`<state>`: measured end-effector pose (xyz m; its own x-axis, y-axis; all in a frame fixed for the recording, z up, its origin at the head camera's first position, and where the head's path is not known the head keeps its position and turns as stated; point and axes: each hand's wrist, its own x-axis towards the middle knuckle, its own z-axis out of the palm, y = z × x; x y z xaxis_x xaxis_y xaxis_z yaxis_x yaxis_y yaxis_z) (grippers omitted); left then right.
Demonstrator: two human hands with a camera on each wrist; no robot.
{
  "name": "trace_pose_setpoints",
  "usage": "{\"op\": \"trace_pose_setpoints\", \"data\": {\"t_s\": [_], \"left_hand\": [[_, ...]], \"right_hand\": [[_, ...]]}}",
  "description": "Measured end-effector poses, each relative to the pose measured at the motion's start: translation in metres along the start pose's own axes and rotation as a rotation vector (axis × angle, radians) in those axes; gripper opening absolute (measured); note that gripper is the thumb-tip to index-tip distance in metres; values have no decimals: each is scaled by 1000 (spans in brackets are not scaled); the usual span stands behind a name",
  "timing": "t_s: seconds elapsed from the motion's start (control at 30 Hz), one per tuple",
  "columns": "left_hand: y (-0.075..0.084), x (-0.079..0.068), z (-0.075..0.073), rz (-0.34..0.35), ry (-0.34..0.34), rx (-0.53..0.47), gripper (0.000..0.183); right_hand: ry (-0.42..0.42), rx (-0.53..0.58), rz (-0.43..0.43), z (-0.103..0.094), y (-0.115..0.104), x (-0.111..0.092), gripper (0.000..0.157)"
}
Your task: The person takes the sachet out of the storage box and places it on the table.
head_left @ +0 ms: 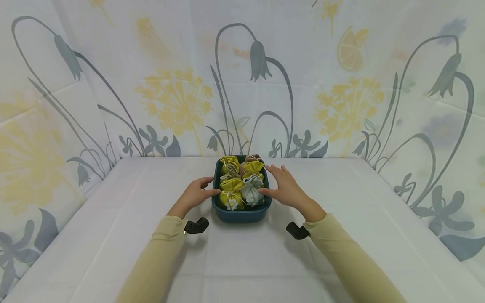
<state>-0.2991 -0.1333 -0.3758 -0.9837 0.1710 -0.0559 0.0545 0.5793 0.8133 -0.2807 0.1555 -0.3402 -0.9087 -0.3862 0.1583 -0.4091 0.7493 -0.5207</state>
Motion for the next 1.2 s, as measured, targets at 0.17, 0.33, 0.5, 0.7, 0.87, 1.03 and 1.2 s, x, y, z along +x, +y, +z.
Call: {"op": "trace_pose_setpoints", "data": {"t_s": [0.17, 0.33, 0.5, 0.7, 0.87, 1.03, 1.2], "left_hand": [[0, 0, 0, -12, -1, -81, 62], [-1, 0, 0, -45, 7, -111, 62], [-3, 0, 2, -72, 22, -139, 61], [-3, -1, 3, -93, 27, -194, 61], [-4, -1, 6, -93, 22, -291, 61], [-4, -1, 7, -95, 14, -345, 61], [-4, 0, 7, -100, 24, -376, 60]], "right_hand": [[-40, 62, 5, -2, -1, 6, 77], [-55, 92, 26, -3, -4, 9, 74], [-72, 123, 32, -1, -5, 11, 70], [-93, 252, 36, 0, -7, 13, 66], [-112, 365, 55, 3, -4, 16, 61], [-124, 406, 85, 4, -3, 21, 55], [-134, 439, 97, 4, 0, 27, 50]]}}
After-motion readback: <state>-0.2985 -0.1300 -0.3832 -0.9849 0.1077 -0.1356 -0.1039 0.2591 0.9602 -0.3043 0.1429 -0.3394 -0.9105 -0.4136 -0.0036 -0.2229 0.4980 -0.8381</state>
